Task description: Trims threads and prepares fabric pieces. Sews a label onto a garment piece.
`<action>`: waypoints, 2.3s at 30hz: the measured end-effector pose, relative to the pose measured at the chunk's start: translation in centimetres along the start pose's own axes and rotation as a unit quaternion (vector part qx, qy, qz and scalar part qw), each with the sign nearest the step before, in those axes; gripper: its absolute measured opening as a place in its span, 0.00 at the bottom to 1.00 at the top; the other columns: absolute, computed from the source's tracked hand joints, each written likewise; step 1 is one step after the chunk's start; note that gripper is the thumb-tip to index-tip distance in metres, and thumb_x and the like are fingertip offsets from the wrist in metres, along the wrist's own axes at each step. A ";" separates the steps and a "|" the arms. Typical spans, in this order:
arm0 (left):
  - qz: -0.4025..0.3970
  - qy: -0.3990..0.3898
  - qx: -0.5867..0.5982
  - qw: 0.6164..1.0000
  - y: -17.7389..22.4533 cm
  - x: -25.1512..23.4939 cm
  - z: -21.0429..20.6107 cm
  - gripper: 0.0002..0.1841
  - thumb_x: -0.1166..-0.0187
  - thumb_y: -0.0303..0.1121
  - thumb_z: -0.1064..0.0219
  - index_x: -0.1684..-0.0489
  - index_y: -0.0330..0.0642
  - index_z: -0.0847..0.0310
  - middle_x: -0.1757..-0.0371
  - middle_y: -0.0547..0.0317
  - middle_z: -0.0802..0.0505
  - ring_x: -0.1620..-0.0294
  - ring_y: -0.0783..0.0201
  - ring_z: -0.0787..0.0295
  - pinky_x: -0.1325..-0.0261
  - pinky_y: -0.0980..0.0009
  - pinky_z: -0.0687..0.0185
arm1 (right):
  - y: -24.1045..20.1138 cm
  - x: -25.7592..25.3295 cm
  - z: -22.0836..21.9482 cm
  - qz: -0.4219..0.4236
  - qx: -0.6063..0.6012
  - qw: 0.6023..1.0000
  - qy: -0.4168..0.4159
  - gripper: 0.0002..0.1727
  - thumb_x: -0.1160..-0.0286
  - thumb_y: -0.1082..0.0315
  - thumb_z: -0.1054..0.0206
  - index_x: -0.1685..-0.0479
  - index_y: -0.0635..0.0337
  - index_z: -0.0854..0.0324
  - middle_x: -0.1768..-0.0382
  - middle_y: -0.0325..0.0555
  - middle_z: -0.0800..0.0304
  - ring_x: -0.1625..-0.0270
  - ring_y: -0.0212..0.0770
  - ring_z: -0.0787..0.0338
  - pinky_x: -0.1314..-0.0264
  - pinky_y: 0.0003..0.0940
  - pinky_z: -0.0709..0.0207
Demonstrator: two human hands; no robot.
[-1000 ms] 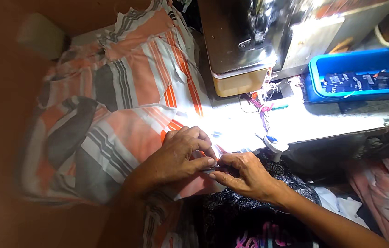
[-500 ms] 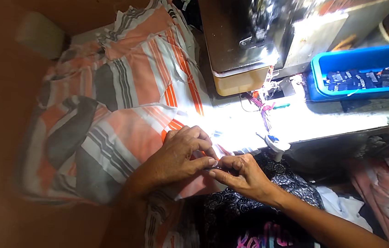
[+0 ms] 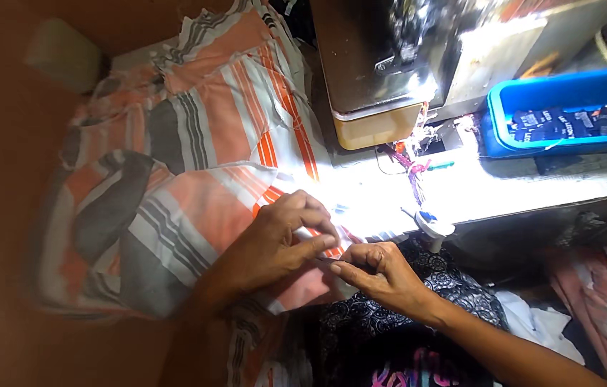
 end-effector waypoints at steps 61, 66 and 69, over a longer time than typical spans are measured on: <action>0.283 0.403 -0.233 0.839 0.9 8.5 1.5 0.10 0.24 0.26 0.32 0.58 0.23 0.12 0.61 0.33 0.11 0.66 0.56 0.14 0.62 0.70 0.18 | -1.1 4.3 19.8 0.079 0.378 0.868 0.313 0.13 0.25 0.70 0.38 0.53 0.61 0.06 0.60 0.48 0.06 0.55 0.42 0.08 0.46 0.39 0.18; 0.267 0.417 -0.243 0.834 1.0 8.9 1.7 0.14 0.23 0.31 0.30 0.55 0.23 0.12 0.60 0.35 0.13 0.66 0.61 0.18 0.64 0.75 0.23 | -1.5 4.9 20.9 0.068 0.311 0.914 0.253 0.14 0.24 0.71 0.39 0.54 0.61 0.06 0.62 0.40 0.09 0.57 0.23 0.13 0.48 0.17 0.21; 0.306 0.411 -0.235 0.826 1.0 9.1 1.3 0.18 0.26 0.34 0.26 0.52 0.22 0.13 0.57 0.33 0.14 0.63 0.56 0.18 0.60 0.68 0.23 | -1.3 4.0 19.1 0.073 0.325 0.920 0.206 0.13 0.26 0.71 0.38 0.56 0.61 0.06 0.63 0.43 0.07 0.55 0.34 0.10 0.46 0.31 0.19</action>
Point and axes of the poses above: each hand's wrist, its own x-axis away from the middle knuckle, its own z-axis out of the back of the hand, y = z × x, the point moved 7 cm from there along -x, towards the middle knuckle
